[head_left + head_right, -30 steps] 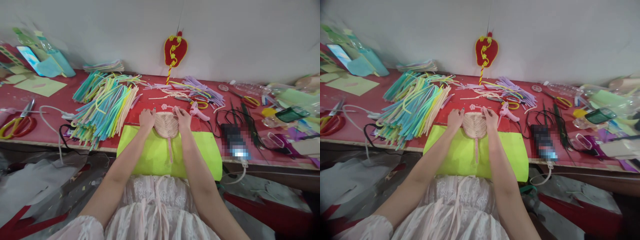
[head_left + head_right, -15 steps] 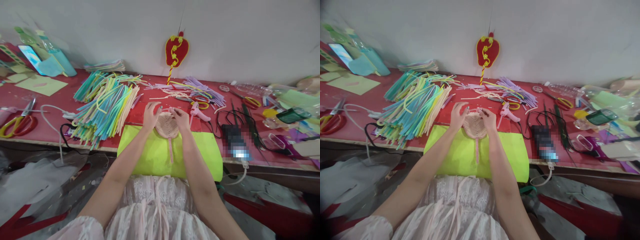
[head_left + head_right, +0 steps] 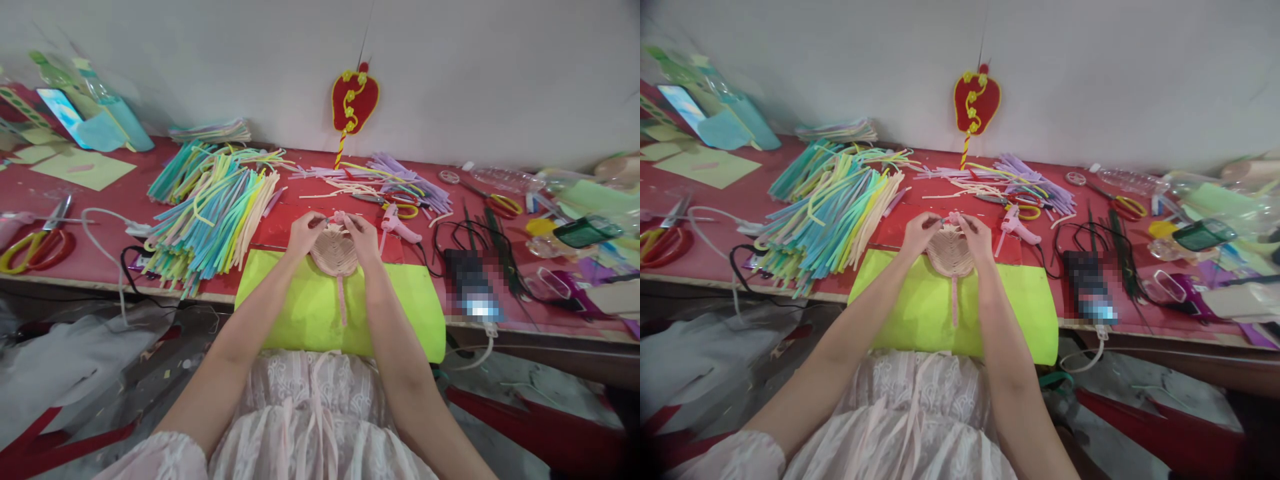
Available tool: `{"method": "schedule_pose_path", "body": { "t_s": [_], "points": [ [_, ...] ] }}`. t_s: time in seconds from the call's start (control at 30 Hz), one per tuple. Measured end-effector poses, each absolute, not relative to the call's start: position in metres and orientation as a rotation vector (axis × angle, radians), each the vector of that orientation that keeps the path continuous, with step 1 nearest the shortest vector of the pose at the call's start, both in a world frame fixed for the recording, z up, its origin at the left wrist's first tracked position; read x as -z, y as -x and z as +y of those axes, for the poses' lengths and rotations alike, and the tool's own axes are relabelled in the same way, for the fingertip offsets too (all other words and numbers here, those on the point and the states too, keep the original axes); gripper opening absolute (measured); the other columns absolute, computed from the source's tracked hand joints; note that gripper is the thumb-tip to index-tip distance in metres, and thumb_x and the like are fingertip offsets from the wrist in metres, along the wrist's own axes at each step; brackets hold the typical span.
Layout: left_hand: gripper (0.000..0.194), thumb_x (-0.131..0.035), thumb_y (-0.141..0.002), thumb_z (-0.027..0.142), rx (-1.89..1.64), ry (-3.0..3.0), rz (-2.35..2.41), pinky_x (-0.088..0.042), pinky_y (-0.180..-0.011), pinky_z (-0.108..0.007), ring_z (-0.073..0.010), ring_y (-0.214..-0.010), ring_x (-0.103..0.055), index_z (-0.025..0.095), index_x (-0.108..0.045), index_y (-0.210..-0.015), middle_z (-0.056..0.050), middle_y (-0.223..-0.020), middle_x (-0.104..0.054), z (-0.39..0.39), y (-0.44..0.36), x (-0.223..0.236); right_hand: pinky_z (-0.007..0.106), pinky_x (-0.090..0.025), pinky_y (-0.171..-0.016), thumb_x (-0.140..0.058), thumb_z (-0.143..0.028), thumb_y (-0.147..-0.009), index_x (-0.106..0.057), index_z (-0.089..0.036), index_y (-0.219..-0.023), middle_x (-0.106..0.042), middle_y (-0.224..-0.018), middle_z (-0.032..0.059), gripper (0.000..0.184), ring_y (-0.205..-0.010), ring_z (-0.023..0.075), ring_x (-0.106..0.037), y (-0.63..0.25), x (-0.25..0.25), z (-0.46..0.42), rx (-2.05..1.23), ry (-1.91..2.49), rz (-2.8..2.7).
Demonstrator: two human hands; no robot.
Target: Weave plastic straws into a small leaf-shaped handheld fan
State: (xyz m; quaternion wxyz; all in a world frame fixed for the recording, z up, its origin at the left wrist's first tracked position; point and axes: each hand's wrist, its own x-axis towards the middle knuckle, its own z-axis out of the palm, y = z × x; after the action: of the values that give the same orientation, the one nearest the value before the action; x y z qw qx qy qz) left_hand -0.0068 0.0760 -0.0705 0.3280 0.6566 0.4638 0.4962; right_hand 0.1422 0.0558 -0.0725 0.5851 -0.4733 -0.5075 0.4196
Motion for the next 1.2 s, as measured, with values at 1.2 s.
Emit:
{"method": "schedule_pose_path", "body": {
  "t_s": [1.2],
  "points": [
    [0.026,-0.039,-0.087,0.037,-1.088,-2.563,1.515,-0.035,-0.070,-0.029,-0.0160,-0.077,-0.054,0.021,-0.059,-0.084,-0.003,-0.079,-0.062,0.064,0.008,0.068,0.026,-0.048,-0.059,-0.058,-0.050,-0.069,-0.067,-0.020,-0.081,-0.068,-0.082,0.0036,0.033,-0.075,0.0163,-0.060,-0.135,0.071,0.054,-0.883,1.203,-1.341]
  ]
}}
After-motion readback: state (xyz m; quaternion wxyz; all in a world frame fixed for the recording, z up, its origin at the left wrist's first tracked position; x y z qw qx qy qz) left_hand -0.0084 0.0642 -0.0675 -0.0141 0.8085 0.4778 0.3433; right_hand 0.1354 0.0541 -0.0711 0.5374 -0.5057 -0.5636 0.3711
